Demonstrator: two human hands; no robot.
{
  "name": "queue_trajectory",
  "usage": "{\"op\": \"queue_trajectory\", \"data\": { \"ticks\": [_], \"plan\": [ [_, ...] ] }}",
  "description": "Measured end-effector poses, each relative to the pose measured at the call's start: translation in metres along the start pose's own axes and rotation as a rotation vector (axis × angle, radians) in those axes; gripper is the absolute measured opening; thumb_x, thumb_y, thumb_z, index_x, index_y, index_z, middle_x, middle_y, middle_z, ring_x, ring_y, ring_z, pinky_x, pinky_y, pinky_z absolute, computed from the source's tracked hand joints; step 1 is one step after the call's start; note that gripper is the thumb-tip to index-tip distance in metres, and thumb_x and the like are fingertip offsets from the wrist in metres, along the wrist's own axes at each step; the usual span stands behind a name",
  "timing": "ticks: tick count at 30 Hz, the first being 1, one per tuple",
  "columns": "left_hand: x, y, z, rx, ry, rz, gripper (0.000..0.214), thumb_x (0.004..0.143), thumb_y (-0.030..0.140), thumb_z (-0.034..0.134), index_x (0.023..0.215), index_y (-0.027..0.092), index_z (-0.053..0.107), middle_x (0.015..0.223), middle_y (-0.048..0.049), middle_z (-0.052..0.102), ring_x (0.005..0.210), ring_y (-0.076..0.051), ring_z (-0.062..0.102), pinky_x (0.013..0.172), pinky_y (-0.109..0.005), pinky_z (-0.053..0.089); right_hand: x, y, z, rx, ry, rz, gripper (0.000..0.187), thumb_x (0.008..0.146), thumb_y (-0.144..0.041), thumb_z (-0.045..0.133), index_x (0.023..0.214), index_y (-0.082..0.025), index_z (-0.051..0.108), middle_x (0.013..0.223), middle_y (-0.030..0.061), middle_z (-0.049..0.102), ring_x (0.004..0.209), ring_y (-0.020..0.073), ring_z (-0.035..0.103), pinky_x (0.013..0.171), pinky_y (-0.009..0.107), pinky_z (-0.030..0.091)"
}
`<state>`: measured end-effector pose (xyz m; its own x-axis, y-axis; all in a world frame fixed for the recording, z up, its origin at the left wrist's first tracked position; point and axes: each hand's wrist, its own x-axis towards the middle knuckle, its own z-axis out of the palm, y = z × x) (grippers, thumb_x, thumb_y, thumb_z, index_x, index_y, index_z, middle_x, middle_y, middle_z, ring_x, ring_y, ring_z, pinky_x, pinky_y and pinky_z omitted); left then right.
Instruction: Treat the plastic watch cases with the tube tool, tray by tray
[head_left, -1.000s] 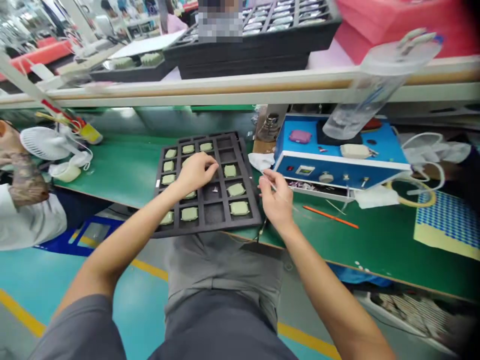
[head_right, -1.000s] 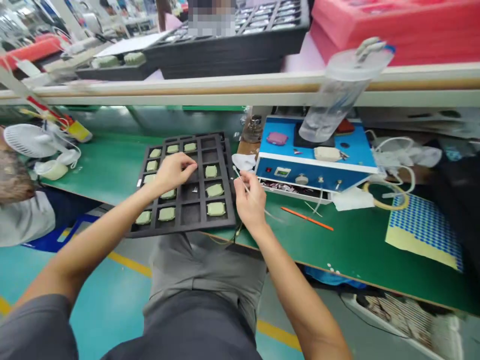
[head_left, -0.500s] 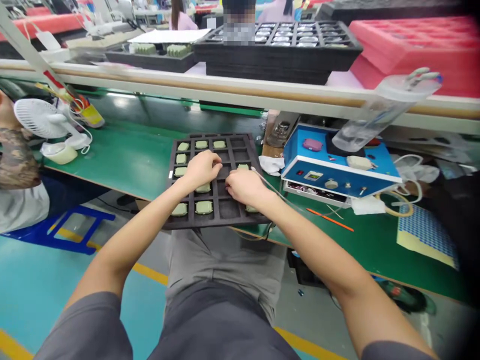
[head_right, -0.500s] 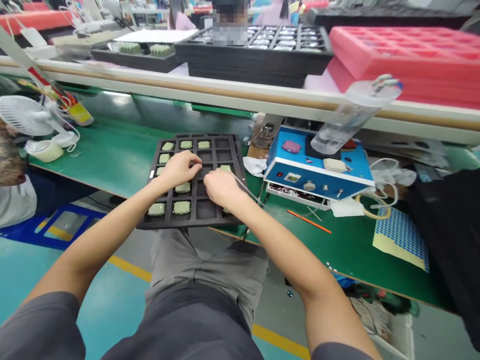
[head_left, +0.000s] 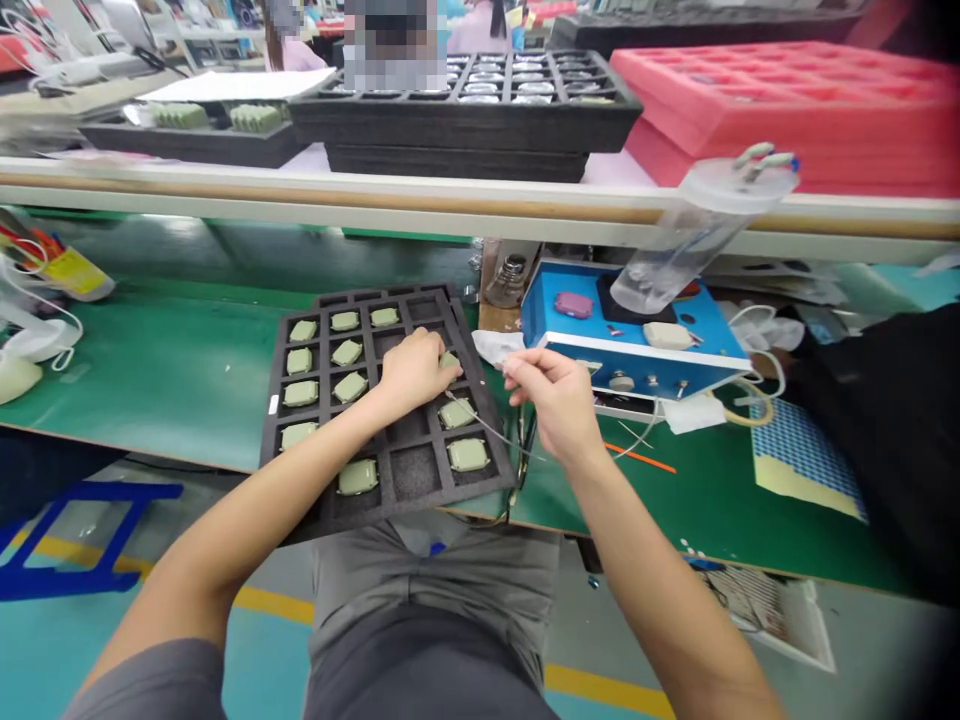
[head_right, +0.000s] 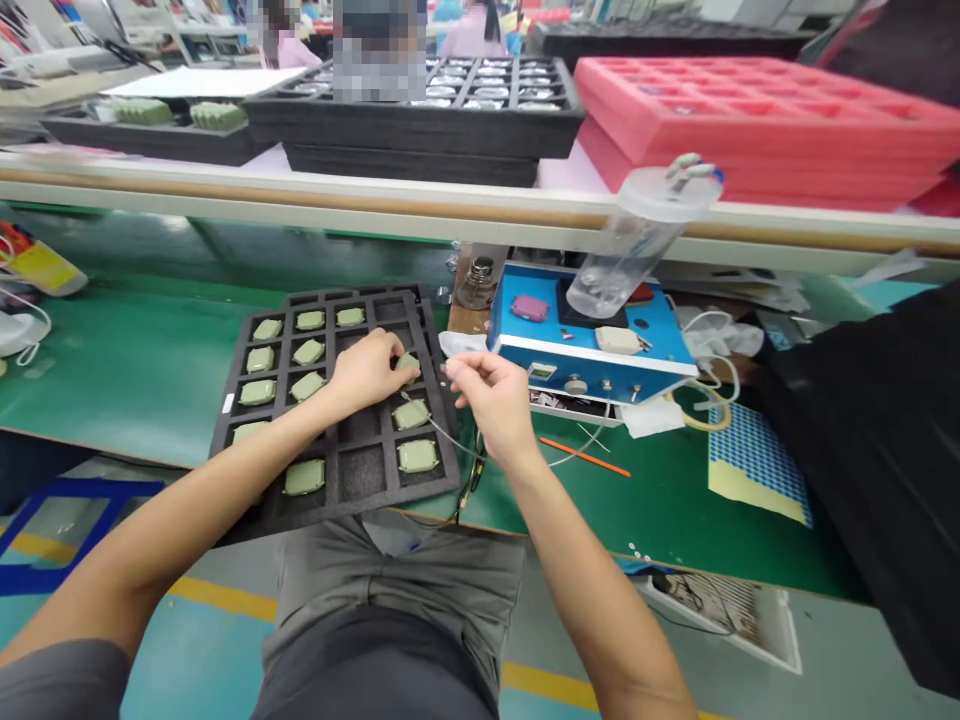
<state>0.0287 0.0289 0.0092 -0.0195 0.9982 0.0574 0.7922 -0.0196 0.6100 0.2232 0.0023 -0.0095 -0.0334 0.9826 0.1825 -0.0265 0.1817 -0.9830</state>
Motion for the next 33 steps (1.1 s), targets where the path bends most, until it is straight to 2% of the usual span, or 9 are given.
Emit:
{"op": "queue_trajectory", "data": {
  "ticks": [3, 6, 8, 10, 12, 17, 24, 33],
  "plan": [
    [0.007, -0.005, -0.004, -0.28, -0.015, -0.016, 0.019, 0.078, 0.024, 0.078, 0.091, 0.018, 0.066, 0.095, -0.0095, 0.071, 0.097, -0.027, 0.067, 0.091, -0.043, 0.053, 0.019, 0.003, -0.004, 0.264, -0.023, 0.121, 0.027, 0.073, -0.044, 0.081, 0.08, -0.02, 0.068, 0.075, -0.0013, 0.062, 0.066, 0.0116, 0.057, 0.051, 0.021, 0.049],
    [0.008, -0.009, -0.006, -0.607, -0.105, -0.008, 0.032, 0.085, 0.043, 0.073, 0.102, 0.017, 0.066, 0.096, -0.0084, 0.071, 0.084, -0.019, 0.066, 0.076, -0.033, 0.056, 0.029, 0.006, 0.004, 0.372, -0.094, 0.167, 0.031, 0.072, -0.045, 0.083, 0.081, -0.021, 0.067, 0.075, -0.0024, 0.061, 0.069, 0.011, 0.058, 0.053, 0.019, 0.051],
    [0.004, -0.01, -0.006, -0.786, -0.17, -0.008, 0.046, 0.082, 0.057, 0.074, 0.103, 0.017, 0.067, 0.096, -0.0079, 0.071, 0.08, -0.017, 0.065, 0.073, -0.031, 0.056, 0.031, 0.01, 0.011, 0.435, -0.126, 0.203, 0.032, 0.071, -0.045, 0.085, 0.081, -0.021, 0.067, 0.073, -0.0027, 0.061, 0.068, 0.0108, 0.059, 0.054, 0.019, 0.052],
    [0.0, -0.011, -0.003, -0.912, -0.209, -0.025, 0.053, 0.076, 0.063, 0.078, 0.101, 0.017, 0.068, 0.094, -0.0064, 0.07, 0.078, -0.015, 0.064, 0.073, -0.03, 0.057, 0.03, 0.014, 0.018, 0.496, -0.143, 0.241, 0.032, 0.07, -0.045, 0.087, 0.08, -0.02, 0.068, 0.072, -0.0026, 0.061, 0.068, 0.0104, 0.059, 0.055, 0.018, 0.054],
    [-0.004, -0.012, 0.0, -0.996, -0.231, -0.052, 0.053, 0.074, 0.062, 0.082, 0.1, 0.018, 0.068, 0.094, -0.0048, 0.069, 0.078, -0.015, 0.064, 0.075, -0.03, 0.057, 0.028, 0.018, 0.024, 0.538, -0.156, 0.271, 0.032, 0.069, -0.044, 0.088, 0.08, -0.02, 0.07, 0.073, -0.0023, 0.062, 0.068, 0.0102, 0.06, 0.057, 0.018, 0.056],
    [-0.004, -0.014, 0.003, -1.24, -0.283, -0.127, 0.038, 0.075, 0.042, 0.09, 0.098, 0.018, 0.071, 0.092, -0.0032, 0.071, 0.08, -0.015, 0.065, 0.08, -0.031, 0.056, 0.025, 0.02, 0.029, 0.553, -0.173, 0.296, 0.03, 0.072, -0.044, 0.088, 0.08, -0.02, 0.071, 0.074, -0.0026, 0.064, 0.069, 0.0105, 0.062, 0.063, 0.022, 0.062],
    [-0.005, -0.013, 0.005, -1.283, -0.296, -0.132, 0.036, 0.077, 0.039, 0.09, 0.099, 0.018, 0.072, 0.091, -0.0027, 0.072, 0.082, -0.015, 0.066, 0.083, -0.031, 0.055, 0.026, 0.024, 0.028, 0.51, -0.162, 0.282, 0.034, 0.073, -0.047, 0.089, 0.081, -0.019, 0.07, 0.074, -0.0016, 0.067, 0.069, 0.0106, 0.065, 0.065, 0.021, 0.061],
    [-0.009, -0.009, 0.013, -1.272, -0.258, -0.062, 0.044, 0.081, 0.044, 0.087, 0.103, 0.016, 0.063, 0.09, -0.0016, 0.065, 0.081, -0.014, 0.06, 0.08, -0.029, 0.051, 0.023, 0.027, 0.028, 0.426, -0.175, 0.235, 0.034, 0.077, -0.047, 0.088, 0.085, -0.02, 0.069, 0.074, -0.002, 0.067, 0.068, 0.0109, 0.065, 0.063, 0.022, 0.062]
  ]
}}
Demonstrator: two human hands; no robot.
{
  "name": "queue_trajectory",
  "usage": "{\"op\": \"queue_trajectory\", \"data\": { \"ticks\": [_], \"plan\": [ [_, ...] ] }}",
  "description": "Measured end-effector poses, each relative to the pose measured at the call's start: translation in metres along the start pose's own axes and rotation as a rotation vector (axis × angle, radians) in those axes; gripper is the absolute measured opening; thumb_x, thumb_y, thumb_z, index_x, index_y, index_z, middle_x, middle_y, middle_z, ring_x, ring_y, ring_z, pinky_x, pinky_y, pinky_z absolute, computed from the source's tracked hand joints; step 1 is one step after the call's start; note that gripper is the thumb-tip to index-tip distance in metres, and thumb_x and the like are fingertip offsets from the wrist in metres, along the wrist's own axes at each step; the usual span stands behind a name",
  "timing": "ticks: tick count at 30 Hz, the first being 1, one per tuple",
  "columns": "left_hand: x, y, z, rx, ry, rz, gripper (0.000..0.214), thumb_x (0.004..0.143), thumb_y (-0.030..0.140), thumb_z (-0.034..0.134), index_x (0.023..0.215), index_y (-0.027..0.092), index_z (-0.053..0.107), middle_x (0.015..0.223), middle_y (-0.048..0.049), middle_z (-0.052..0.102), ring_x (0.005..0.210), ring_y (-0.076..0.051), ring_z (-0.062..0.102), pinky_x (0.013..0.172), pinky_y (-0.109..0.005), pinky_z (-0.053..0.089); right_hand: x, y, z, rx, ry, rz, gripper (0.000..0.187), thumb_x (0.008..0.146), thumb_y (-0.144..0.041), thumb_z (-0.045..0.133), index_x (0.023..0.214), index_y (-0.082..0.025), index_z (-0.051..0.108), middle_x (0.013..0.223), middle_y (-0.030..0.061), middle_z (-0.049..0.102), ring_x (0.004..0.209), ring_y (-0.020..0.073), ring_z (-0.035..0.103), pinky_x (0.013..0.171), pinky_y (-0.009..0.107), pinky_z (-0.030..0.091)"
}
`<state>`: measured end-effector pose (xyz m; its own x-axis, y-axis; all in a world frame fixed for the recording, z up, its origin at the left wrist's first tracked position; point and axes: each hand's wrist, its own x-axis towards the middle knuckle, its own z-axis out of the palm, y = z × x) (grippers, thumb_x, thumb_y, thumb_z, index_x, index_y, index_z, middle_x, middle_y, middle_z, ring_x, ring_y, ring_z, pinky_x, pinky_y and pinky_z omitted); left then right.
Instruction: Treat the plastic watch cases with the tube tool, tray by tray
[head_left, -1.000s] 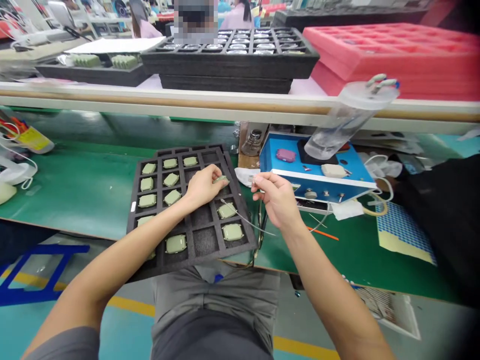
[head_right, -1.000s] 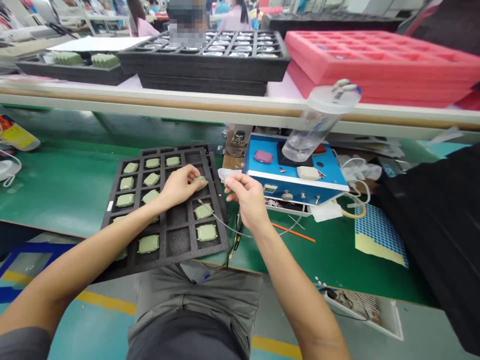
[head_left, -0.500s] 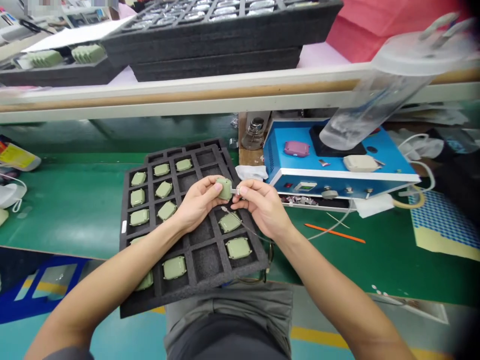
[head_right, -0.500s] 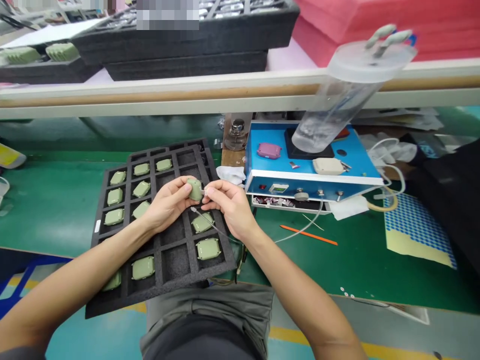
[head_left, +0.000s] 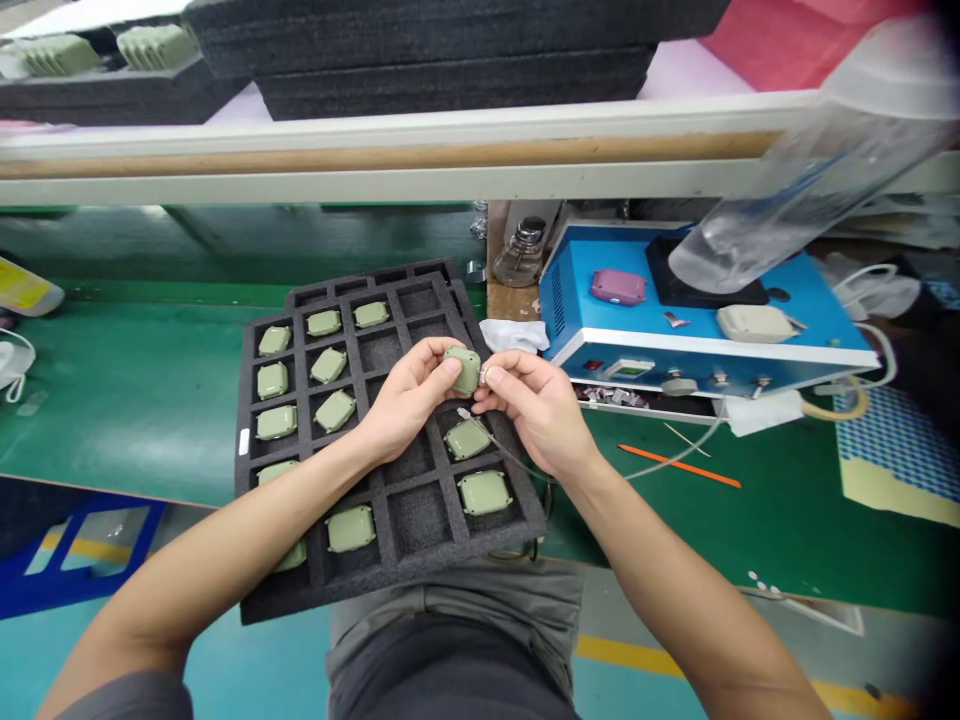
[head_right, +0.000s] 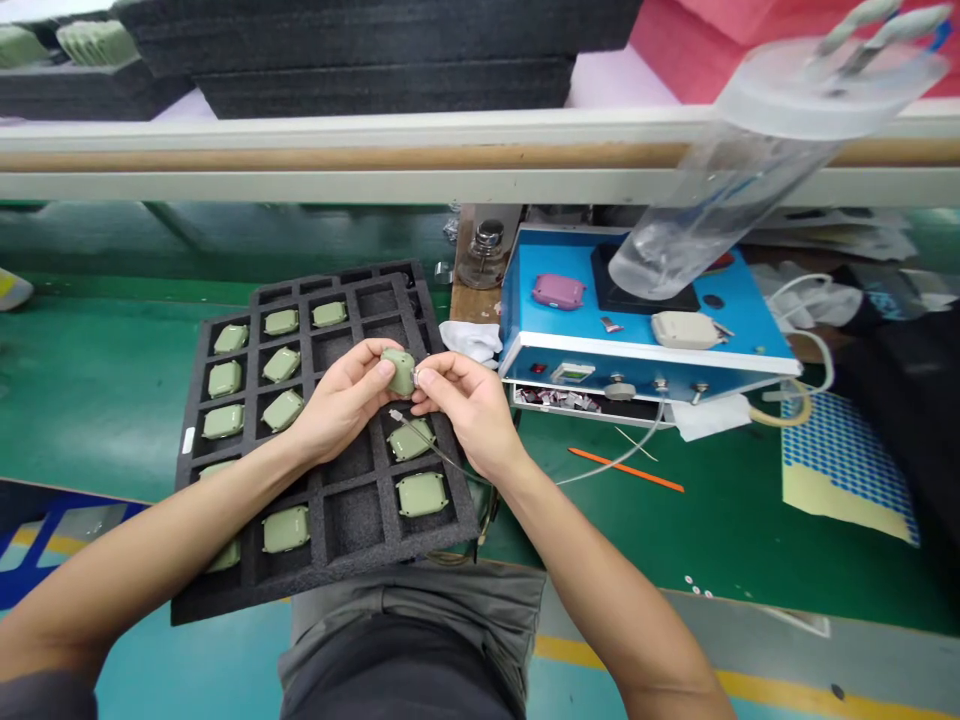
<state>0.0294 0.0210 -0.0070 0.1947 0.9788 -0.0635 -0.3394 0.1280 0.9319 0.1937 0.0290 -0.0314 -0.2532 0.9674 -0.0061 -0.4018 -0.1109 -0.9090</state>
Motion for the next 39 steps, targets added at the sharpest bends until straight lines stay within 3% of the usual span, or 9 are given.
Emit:
{"op": "queue_trajectory", "data": {
  "ticks": [10, 16, 21, 24, 28, 30, 32, 34, 39],
  "plan": [
    [-0.006, -0.014, 0.006, 0.049, 0.049, 0.069, 0.036, 0.092, 0.05, 0.071, 0.106, 0.021, 0.055, 0.088, 0.0012, 0.052, 0.077, -0.014, 0.049, 0.074, -0.027, 0.045, -0.001, 0.003, 0.003, -0.148, -0.029, -0.03, 0.039, 0.078, -0.05, 0.086, 0.092, -0.019, 0.066, 0.073, -0.002, 0.068, 0.06, 0.01, 0.063, 0.053, 0.021, 0.057],
    [-0.008, -0.017, 0.005, 0.279, 0.079, 0.13, 0.03, 0.096, 0.047, 0.067, 0.105, 0.02, 0.057, 0.089, 0.0002, 0.052, 0.078, -0.014, 0.048, 0.075, -0.027, 0.043, 0.004, 0.004, -0.001, -0.161, -0.078, 0.02, 0.048, 0.073, -0.049, 0.091, 0.095, -0.019, 0.061, 0.068, -0.0058, 0.065, 0.052, 0.0086, 0.061, 0.044, 0.018, 0.05],
    [-0.001, -0.012, 0.004, 0.033, 0.011, 0.004, 0.028, 0.091, 0.045, 0.071, 0.099, 0.02, 0.06, 0.082, 0.001, 0.053, 0.073, -0.015, 0.05, 0.069, -0.027, 0.045, 0.009, -0.004, 0.0, -0.226, -0.023, -0.087, 0.052, 0.07, -0.052, 0.091, 0.096, -0.021, 0.058, 0.071, -0.0048, 0.066, 0.054, 0.0105, 0.064, 0.045, 0.02, 0.052],
    [0.001, -0.004, 0.006, -0.096, 0.067, -0.04, 0.026, 0.087, 0.038, 0.076, 0.093, 0.018, 0.059, 0.08, 0.001, 0.053, 0.072, -0.013, 0.053, 0.066, -0.025, 0.043, -0.015, -0.021, -0.011, -0.294, 0.186, -0.303, 0.04, 0.077, -0.042, 0.087, 0.1, -0.02, 0.064, 0.086, 0.0004, 0.072, 0.07, 0.0117, 0.07, 0.06, 0.022, 0.057],
    [-0.002, -0.002, 0.008, -0.069, 0.131, -0.013, 0.033, 0.076, 0.022, 0.086, 0.093, 0.018, 0.057, 0.077, 0.005, 0.05, 0.066, -0.009, 0.049, 0.064, -0.022, 0.04, -0.078, -0.023, -0.043, -0.312, 0.915, -0.765, 0.031, 0.081, -0.026, 0.081, 0.104, -0.026, 0.061, 0.062, -0.0094, 0.056, 0.047, 0.0112, 0.051, 0.043, 0.024, 0.043],
    [-0.003, -0.003, 0.009, -0.048, 0.147, -0.004, 0.032, 0.076, 0.019, 0.085, 0.092, 0.018, 0.057, 0.074, 0.006, 0.049, 0.064, -0.008, 0.048, 0.063, -0.021, 0.039, -0.106, -0.011, -0.055, -0.164, 1.022, -0.587, 0.038, 0.077, -0.026, 0.084, 0.103, -0.029, 0.057, 0.059, -0.0127, 0.048, 0.042, 0.0083, 0.038, 0.037, 0.018, 0.034],
    [-0.002, -0.004, 0.009, -0.067, 0.154, 0.006, 0.03, 0.077, 0.018, 0.082, 0.091, 0.018, 0.055, 0.073, 0.0061, 0.049, 0.064, -0.008, 0.048, 0.063, -0.021, 0.039, -0.122, 0.0, -0.059, 0.009, 0.83, -0.184, 0.038, 0.076, -0.038, 0.087, 0.099, -0.025, 0.061, 0.058, -0.0125, 0.04, 0.041, 0.0049, 0.03, 0.034, 0.014, 0.026],
    [0.0, -0.001, 0.007, -0.087, 0.178, 0.048, 0.029, 0.077, 0.016, 0.081, 0.09, 0.018, 0.054, 0.073, 0.0061, 0.049, 0.064, -0.008, 0.048, 0.062, -0.021, 0.039, -0.125, 0.003, -0.055, 0.124, 0.578, 0.057, 0.038, 0.076, -0.047, 0.087, 0.092, -0.02, 0.065, 0.059, -0.0111, 0.038, 0.042, 0.003, 0.03, 0.035, 0.012, 0.026],
    [0.006, 0.013, -0.001, -0.152, 0.403, 0.189, 0.016, 0.083, 0.013, 0.07, 0.087, 0.018, 0.055, 0.079, 0.0037, 0.056, 0.069, -0.008, 0.055, 0.066, -0.019, 0.044, -0.097, -0.024, -0.032, 0.238, 0.289, -0.178, 0.03, 0.079, -0.045, 0.086, 0.079, -0.022, 0.066, 0.065, -0.0066, 0.047, 0.049, 0.0049, 0.043, 0.04, 0.014, 0.038]
  ]
}}
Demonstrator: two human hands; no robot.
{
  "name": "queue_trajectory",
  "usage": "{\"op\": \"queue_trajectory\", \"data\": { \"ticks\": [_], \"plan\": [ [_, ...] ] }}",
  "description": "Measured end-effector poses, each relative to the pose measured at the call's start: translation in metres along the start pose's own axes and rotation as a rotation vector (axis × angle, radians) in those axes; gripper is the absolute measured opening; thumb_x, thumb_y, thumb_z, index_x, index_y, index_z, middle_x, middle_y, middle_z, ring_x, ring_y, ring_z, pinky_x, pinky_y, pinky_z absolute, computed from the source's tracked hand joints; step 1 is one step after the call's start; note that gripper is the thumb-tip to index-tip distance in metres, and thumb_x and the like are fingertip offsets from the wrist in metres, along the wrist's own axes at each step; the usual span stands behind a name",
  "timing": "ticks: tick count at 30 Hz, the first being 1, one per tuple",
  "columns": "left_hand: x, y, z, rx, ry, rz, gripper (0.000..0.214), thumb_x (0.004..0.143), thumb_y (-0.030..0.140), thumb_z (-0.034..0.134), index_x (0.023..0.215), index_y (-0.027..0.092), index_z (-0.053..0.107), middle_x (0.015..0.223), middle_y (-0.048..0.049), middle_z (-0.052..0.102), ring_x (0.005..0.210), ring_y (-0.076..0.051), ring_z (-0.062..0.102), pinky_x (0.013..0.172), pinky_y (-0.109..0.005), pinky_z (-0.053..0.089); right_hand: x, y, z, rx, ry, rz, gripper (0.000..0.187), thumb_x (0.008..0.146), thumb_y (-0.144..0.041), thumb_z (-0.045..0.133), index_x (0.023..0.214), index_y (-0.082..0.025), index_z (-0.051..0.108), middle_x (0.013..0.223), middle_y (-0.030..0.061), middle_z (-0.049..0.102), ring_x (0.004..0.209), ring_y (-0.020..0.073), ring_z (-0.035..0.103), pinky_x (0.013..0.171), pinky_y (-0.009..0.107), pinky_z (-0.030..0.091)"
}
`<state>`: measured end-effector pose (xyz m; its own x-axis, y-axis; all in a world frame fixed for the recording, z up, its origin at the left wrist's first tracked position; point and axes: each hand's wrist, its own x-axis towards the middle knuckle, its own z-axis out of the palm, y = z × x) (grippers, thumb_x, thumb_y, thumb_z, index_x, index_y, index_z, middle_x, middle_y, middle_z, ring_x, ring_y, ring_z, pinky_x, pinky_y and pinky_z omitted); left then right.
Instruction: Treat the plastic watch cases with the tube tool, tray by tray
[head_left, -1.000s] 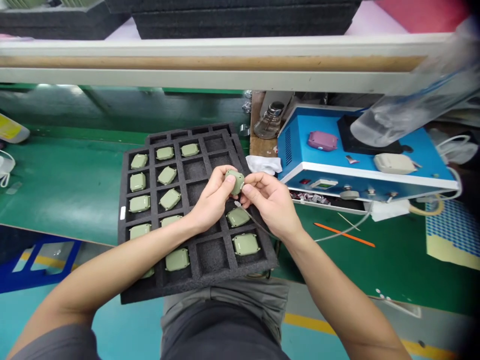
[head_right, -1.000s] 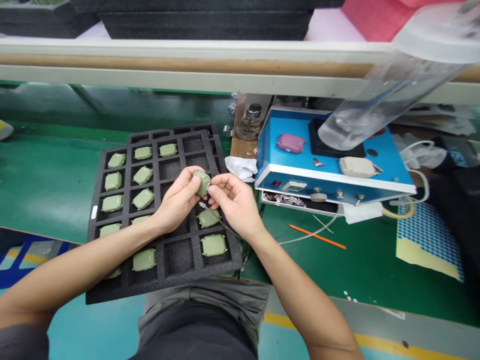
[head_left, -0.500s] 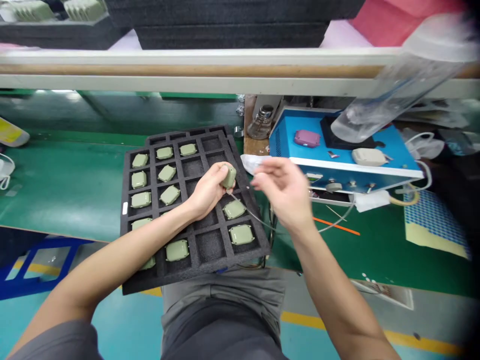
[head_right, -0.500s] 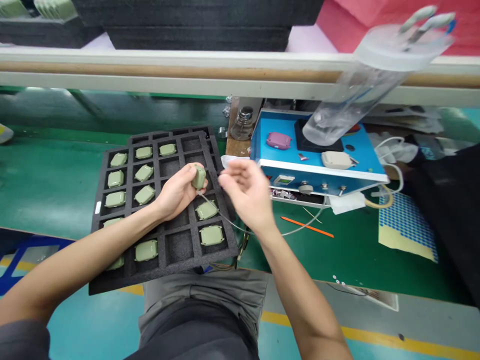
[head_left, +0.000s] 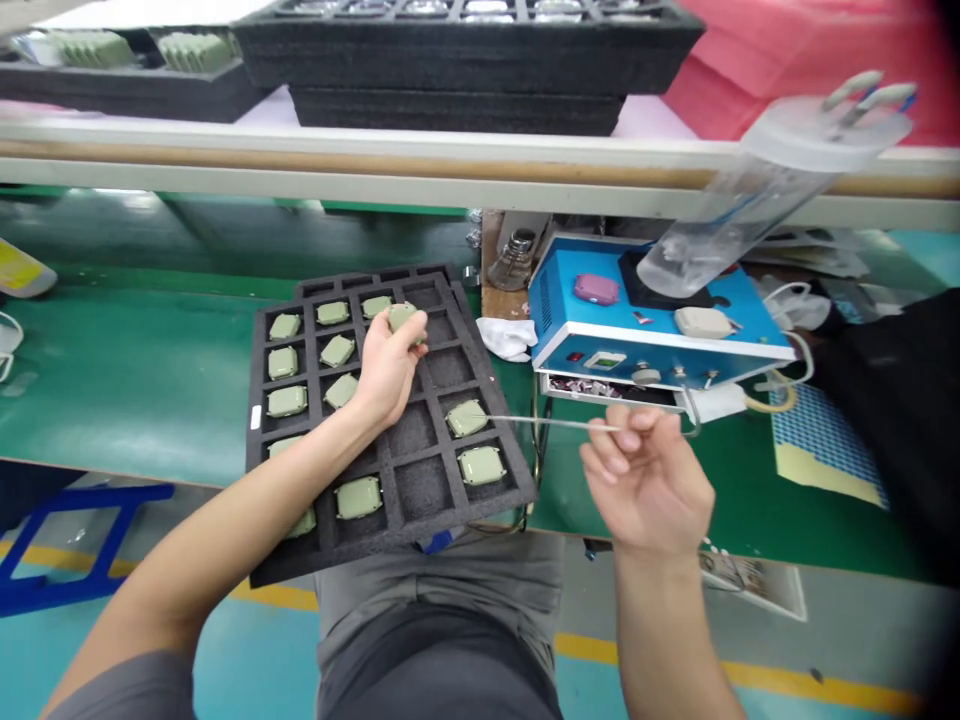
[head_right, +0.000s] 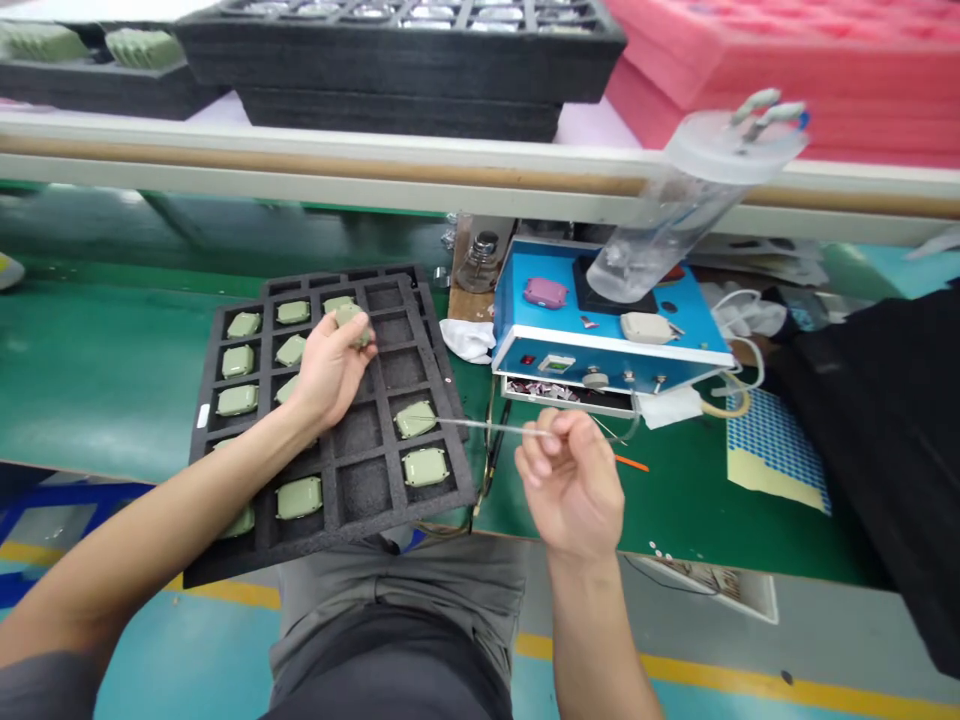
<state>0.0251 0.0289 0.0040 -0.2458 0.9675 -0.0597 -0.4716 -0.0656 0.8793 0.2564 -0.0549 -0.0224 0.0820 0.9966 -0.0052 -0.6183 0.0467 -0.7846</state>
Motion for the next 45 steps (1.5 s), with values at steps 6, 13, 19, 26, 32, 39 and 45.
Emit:
{"op": "queue_trajectory", "data": {
  "ticks": [6, 13, 19, 26, 32, 39, 45],
  "plan": [
    [-0.007, -0.007, -0.005, 0.056, -0.048, -0.108, 0.021, 0.08, 0.01, 0.068, 0.1, 0.014, 0.069, 0.095, -0.0042, 0.072, 0.086, -0.015, 0.067, 0.085, -0.032, 0.055, 0.051, 0.025, 0.053, -0.323, -0.212, -0.178, 0.016, 0.084, -0.035, 0.083, 0.095, -0.027, 0.074, 0.07, -0.0034, 0.063, 0.058, 0.0115, 0.058, 0.05, 0.024, 0.051],
    [-0.011, -0.013, -0.01, 0.1, -0.083, -0.116, 0.04, 0.067, 0.024, 0.093, 0.103, 0.015, 0.079, 0.11, -0.0104, 0.08, 0.104, -0.022, 0.073, 0.099, -0.037, 0.054, 0.073, 0.063, 0.06, -0.51, -0.186, -0.51, 0.009, 0.096, -0.034, 0.07, 0.099, -0.027, 0.075, 0.115, 0.0056, 0.073, 0.101, 0.0217, 0.073, 0.08, 0.037, 0.067],
    [-0.013, -0.015, -0.008, 0.147, -0.094, -0.117, 0.035, 0.067, 0.022, 0.094, 0.1, 0.018, 0.082, 0.106, -0.008, 0.082, 0.103, -0.023, 0.075, 0.105, -0.041, 0.054, 0.065, 0.072, 0.049, -0.509, -0.109, -0.526, 0.015, 0.104, -0.031, 0.059, 0.11, -0.027, 0.072, 0.105, 0.0054, 0.076, 0.102, 0.0228, 0.076, 0.093, 0.044, 0.067],
    [-0.015, -0.016, -0.008, 0.176, -0.116, -0.132, 0.031, 0.07, 0.021, 0.093, 0.099, 0.019, 0.083, 0.106, -0.0069, 0.082, 0.101, -0.024, 0.076, 0.104, -0.042, 0.057, 0.066, 0.073, 0.051, -0.47, -0.09, -0.468, 0.014, 0.105, -0.034, 0.057, 0.109, -0.027, 0.068, 0.109, 0.006, 0.075, 0.107, 0.024, 0.077, 0.098, 0.048, 0.066],
    [-0.015, -0.016, -0.008, 0.165, -0.125, -0.133, 0.031, 0.07, 0.02, 0.093, 0.099, 0.019, 0.083, 0.106, -0.0071, 0.082, 0.102, -0.024, 0.076, 0.104, -0.043, 0.057, 0.066, 0.073, 0.051, -0.457, -0.09, -0.472, 0.014, 0.104, -0.031, 0.058, 0.109, -0.027, 0.07, 0.109, 0.0059, 0.075, 0.107, 0.0237, 0.077, 0.096, 0.046, 0.067],
    [-0.014, -0.017, -0.008, 0.163, -0.126, -0.139, 0.032, 0.069, 0.021, 0.093, 0.099, 0.019, 0.083, 0.105, -0.0071, 0.082, 0.1, -0.024, 0.077, 0.103, -0.043, 0.058, 0.066, 0.073, 0.052, -0.445, -0.084, -0.474, 0.014, 0.104, -0.029, 0.058, 0.108, -0.026, 0.071, 0.107, 0.0058, 0.075, 0.106, 0.0229, 0.077, 0.094, 0.042, 0.067],
    [-0.014, -0.016, -0.008, 0.159, -0.123, -0.136, 0.031, 0.07, 0.019, 0.092, 0.099, 0.018, 0.083, 0.105, -0.007, 0.082, 0.099, -0.023, 0.077, 0.102, -0.042, 0.058, 0.066, 0.074, 0.051, -0.44, -0.085, -0.462, 0.014, 0.105, -0.031, 0.058, 0.108, -0.027, 0.071, 0.108, 0.0055, 0.075, 0.106, 0.0229, 0.077, 0.095, 0.043, 0.066]
  ]
}}
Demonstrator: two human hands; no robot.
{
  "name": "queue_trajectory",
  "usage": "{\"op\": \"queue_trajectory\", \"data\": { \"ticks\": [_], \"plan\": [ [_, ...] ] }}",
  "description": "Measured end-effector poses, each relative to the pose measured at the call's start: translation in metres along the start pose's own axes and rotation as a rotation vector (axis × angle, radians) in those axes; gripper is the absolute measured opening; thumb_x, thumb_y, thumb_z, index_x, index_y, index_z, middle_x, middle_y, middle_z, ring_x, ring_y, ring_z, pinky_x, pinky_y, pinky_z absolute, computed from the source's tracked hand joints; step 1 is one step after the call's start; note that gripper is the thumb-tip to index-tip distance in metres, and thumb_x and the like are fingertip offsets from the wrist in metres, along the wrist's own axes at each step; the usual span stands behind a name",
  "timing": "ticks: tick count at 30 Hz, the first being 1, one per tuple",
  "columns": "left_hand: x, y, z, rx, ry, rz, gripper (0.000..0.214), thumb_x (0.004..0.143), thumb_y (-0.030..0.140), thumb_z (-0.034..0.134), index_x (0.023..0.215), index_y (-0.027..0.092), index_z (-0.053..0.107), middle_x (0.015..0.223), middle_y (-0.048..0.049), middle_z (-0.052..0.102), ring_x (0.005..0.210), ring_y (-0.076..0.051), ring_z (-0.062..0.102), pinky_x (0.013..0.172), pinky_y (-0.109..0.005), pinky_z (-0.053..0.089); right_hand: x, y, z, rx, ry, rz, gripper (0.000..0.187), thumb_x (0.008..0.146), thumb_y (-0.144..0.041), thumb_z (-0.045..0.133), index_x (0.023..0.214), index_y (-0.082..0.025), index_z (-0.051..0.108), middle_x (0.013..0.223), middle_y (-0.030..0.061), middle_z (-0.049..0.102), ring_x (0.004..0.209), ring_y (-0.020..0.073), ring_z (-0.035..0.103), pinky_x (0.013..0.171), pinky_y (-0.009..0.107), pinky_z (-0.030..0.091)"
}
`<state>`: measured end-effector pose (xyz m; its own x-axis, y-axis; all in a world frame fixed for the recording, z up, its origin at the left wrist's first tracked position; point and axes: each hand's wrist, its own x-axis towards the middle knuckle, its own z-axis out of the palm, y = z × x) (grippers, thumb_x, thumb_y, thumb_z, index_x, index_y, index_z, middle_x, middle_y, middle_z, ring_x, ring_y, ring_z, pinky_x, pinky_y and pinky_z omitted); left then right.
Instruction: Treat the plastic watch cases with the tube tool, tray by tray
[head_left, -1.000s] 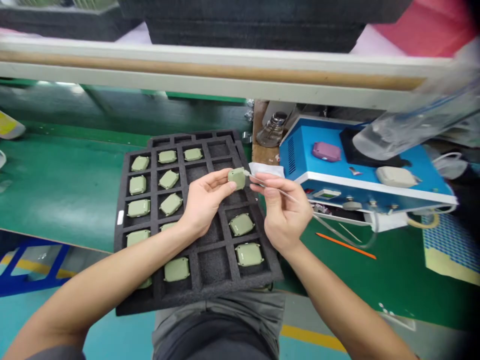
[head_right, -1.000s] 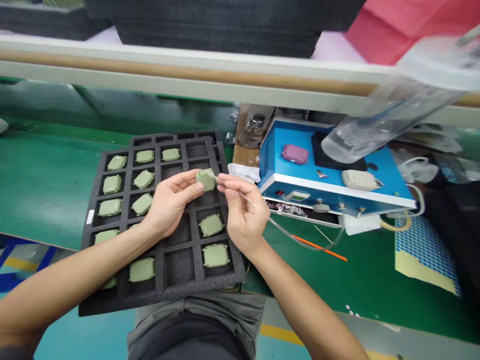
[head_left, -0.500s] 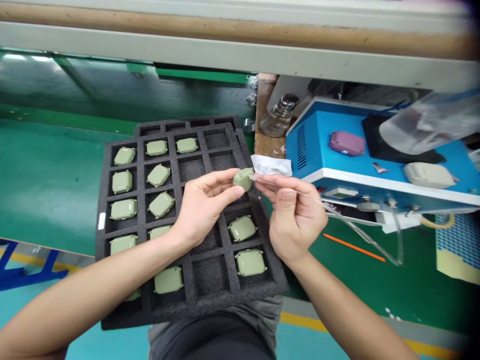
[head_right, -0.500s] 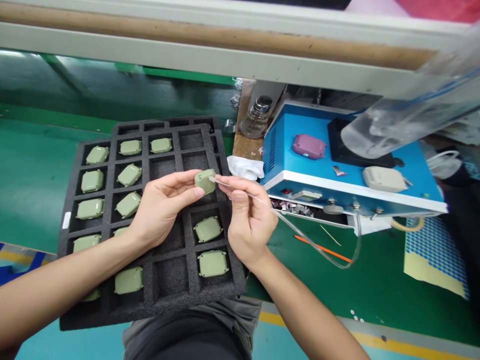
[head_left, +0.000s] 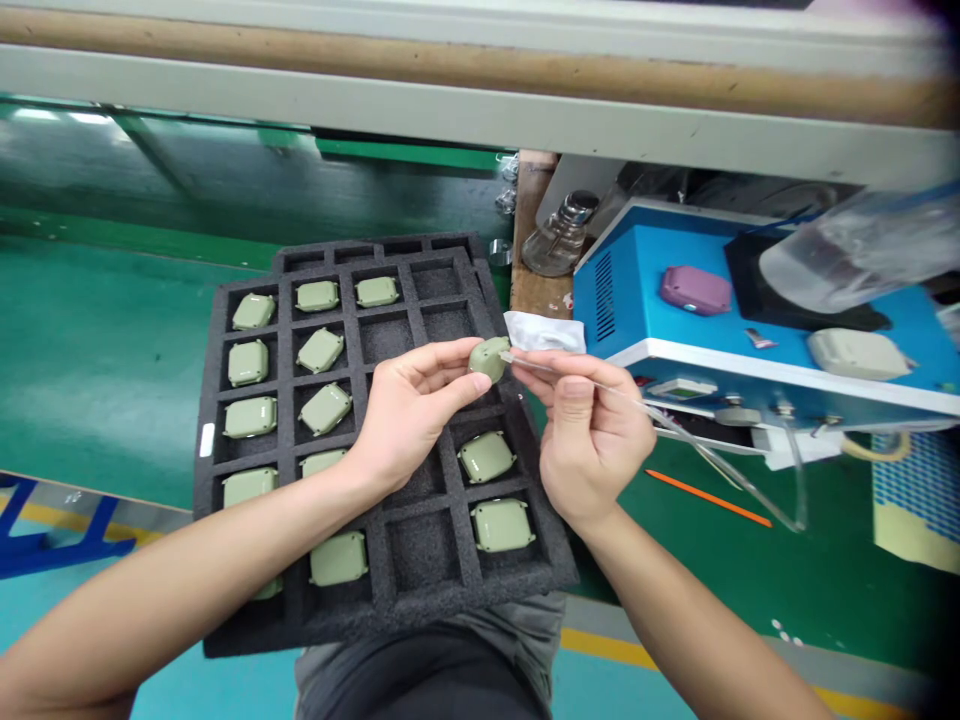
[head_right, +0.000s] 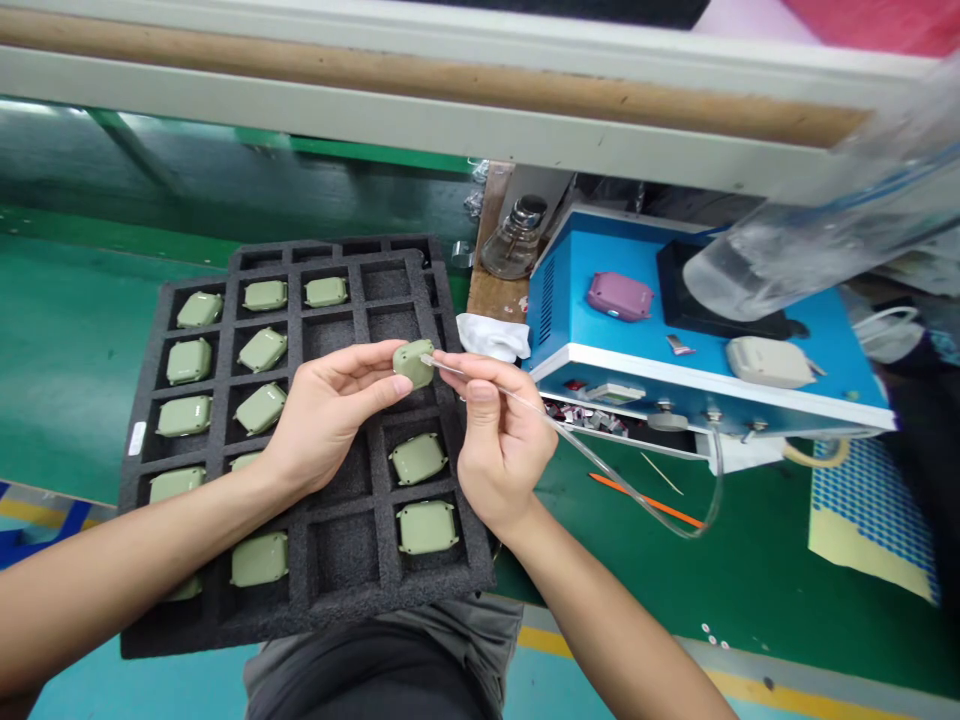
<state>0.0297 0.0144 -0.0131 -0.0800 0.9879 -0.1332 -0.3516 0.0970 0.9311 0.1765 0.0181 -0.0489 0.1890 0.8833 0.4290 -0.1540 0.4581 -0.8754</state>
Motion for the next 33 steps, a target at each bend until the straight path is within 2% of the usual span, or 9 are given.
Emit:
{"op": "queue_trajectory", "data": {
  "ticks": [13, 26, 33],
  "plan": [
    [0.0, 0.002, 0.0, 0.026, 0.002, -0.001, 0.032, 0.068, 0.02, 0.093, 0.098, 0.018, 0.083, 0.103, -0.0073, 0.082, 0.097, -0.023, 0.076, 0.101, -0.04, 0.059, 0.001, -0.002, 0.001, 0.011, -0.023, 0.021, 0.013, 0.104, -0.033, 0.058, 0.107, -0.026, 0.069, 0.108, 0.0065, 0.074, 0.108, 0.0246, 0.075, 0.095, 0.047, 0.067],
    [0.004, 0.009, 0.001, 0.141, 0.038, 0.002, 0.044, 0.065, 0.031, 0.097, 0.103, 0.017, 0.081, 0.111, -0.0108, 0.081, 0.105, -0.026, 0.076, 0.106, -0.041, 0.056, 0.01, 0.004, 0.004, 0.073, -0.068, 0.016, 0.018, 0.104, -0.038, 0.057, 0.108, -0.024, 0.067, 0.11, 0.0069, 0.076, 0.106, 0.0199, 0.076, 0.095, 0.039, 0.066],
    [0.005, 0.011, 0.002, 0.157, 0.034, 0.009, 0.039, 0.068, 0.029, 0.096, 0.103, 0.019, 0.082, 0.111, -0.008, 0.082, 0.106, -0.022, 0.075, 0.105, -0.035, 0.056, 0.01, 0.007, 0.003, 0.135, -0.08, -0.003, 0.017, 0.105, -0.032, 0.056, 0.11, -0.024, 0.07, 0.111, 0.0056, 0.075, 0.108, 0.018, 0.075, 0.096, 0.035, 0.064]
  ]
}}
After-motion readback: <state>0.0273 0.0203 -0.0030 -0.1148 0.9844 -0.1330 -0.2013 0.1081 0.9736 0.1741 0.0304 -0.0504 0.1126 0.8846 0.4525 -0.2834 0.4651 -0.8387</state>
